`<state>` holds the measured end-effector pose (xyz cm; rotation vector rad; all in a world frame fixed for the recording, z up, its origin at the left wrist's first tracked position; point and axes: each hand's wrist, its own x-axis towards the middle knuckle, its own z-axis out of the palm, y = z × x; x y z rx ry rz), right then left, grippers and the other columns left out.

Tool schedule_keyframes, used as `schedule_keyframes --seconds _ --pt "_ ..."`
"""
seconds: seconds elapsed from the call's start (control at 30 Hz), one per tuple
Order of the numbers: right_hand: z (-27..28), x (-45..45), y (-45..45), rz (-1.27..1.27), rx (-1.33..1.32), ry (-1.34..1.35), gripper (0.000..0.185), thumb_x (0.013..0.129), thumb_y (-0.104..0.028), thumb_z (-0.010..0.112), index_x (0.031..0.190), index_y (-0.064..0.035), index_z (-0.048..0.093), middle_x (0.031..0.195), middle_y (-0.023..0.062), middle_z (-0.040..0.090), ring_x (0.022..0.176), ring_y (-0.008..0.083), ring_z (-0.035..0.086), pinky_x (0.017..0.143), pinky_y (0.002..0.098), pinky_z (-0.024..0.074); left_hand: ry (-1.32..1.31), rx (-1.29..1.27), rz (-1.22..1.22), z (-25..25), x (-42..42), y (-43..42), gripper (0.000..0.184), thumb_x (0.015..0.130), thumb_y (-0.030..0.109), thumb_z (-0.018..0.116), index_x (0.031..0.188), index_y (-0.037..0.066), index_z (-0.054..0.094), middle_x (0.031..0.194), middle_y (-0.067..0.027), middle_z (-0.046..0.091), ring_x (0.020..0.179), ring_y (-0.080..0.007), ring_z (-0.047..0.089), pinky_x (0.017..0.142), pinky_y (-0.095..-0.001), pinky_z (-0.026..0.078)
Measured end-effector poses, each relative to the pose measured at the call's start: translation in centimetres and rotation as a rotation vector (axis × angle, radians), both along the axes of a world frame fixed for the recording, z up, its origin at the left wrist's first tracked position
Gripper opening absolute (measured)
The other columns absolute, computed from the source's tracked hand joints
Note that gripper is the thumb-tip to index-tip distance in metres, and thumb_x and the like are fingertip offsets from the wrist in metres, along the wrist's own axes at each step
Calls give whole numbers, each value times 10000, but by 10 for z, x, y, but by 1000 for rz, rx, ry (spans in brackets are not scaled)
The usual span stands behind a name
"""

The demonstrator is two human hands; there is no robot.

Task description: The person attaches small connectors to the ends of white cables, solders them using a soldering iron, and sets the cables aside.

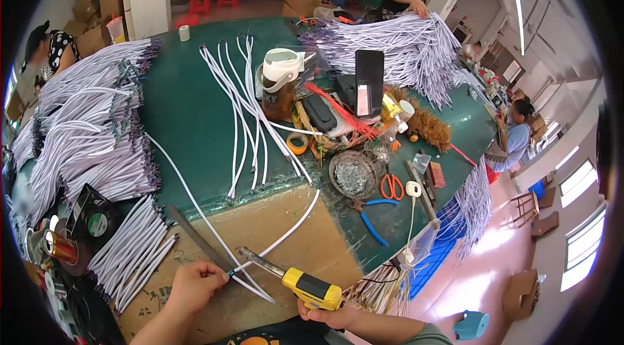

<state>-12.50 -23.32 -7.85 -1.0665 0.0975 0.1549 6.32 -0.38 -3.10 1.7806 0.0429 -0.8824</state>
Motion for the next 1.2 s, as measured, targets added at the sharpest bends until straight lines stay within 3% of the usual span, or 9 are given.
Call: schedule_keyframes --seconds 0.13,0.77,0.97,1.03,1.2 --pt "0 -2 4 -54 -48 94 217 842 -108 684 1004 -46 553 868 4 560 801 89 521 728 258 441 20 -36 16 -5 -1 3 96 768 100 699 777 8 675 631 3 585 541 -68 497 500 -215 374" --pt "-3 -4 5 -70 -95 65 168 848 -84 663 978 -42 564 844 -5 554 756 81 505 683 248 429 33 -68 45 -11 -2 3 96 768 84 695 773 -8 669 621 -10 581 520 -72 491 476 -211 370" --pt "-7 -7 5 -47 -83 78 152 857 -82 652 971 -41 560 832 -7 549 742 74 500 673 242 423 48 -76 59 -9 -1 1 62 755 15 677 773 -29 637 629 -36 577 516 -93 501 464 -212 375" --pt "-6 -8 7 -87 -20 93 160 857 -77 654 984 -42 562 837 -8 553 743 76 502 672 245 425 42 -54 33 -11 0 3 99 764 89 694 779 -6 668 624 -8 577 526 -70 488 482 -209 365" --pt "-4 -7 8 -92 -52 92 165 854 -73 661 986 -44 566 842 -8 558 752 82 515 680 247 433 53 -57 35 -4 -2 2 92 766 92 689 781 3 671 637 -2 580 546 -68 490 498 -210 366"
